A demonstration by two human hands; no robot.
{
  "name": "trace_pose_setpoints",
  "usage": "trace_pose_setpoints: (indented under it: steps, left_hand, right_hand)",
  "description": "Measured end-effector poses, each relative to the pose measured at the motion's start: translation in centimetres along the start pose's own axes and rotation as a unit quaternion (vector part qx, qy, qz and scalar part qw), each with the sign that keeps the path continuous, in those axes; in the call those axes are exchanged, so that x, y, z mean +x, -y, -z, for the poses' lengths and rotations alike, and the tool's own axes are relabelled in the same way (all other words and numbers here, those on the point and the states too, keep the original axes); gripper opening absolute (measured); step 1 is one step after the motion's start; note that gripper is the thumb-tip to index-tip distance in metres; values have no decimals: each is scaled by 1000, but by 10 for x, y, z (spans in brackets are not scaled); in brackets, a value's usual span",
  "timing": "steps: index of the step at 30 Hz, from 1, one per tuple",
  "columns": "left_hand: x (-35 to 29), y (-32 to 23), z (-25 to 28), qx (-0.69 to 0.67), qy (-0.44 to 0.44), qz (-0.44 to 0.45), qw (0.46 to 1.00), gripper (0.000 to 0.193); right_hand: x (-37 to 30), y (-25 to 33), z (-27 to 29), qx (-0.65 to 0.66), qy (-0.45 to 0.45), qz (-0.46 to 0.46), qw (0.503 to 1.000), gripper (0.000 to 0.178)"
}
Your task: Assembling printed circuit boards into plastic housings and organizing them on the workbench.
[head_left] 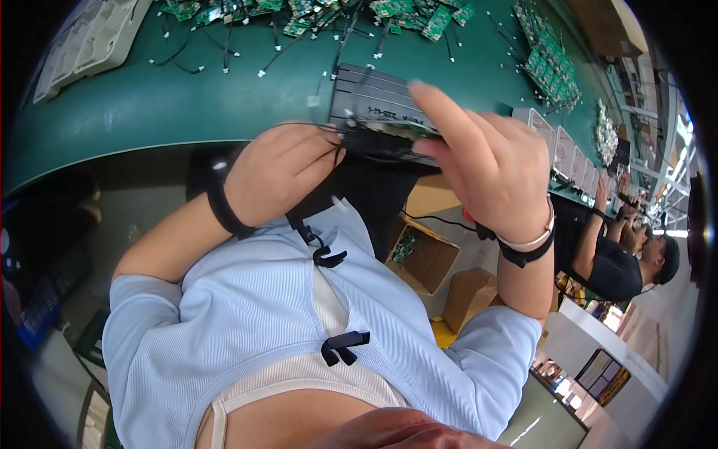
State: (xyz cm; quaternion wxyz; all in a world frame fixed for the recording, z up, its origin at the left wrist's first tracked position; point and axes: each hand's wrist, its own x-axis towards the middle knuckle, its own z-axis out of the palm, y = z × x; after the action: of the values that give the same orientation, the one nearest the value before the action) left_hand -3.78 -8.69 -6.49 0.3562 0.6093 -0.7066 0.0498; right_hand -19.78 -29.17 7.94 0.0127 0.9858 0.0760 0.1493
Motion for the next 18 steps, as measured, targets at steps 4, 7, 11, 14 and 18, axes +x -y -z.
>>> trace_pose_setpoints:
  steps: [4,7,11,14,18]
  left_hand:
    - [1,-1,0,30,-13,-9,999,25]
    - [4,-2,-1,36,-19,-27,999,25]
    - [5,-1,-1,53,-4,-39,998,27]
    - [6,-4,3,53,27,-27,998,32]
    - [11,-14,12,42,66,9,997,39]
  right_hand:
    - [20,-13,-1,-42,76,33,996,48]
    - [26,-38,-19,-44,12,29,999,40]
    - [48,-66,-35,67,32,-65,995,30]
    - [50,-109,-71,100,51,-75,991,28]
    - [46,-123,-68,267,0,-70,961,25]
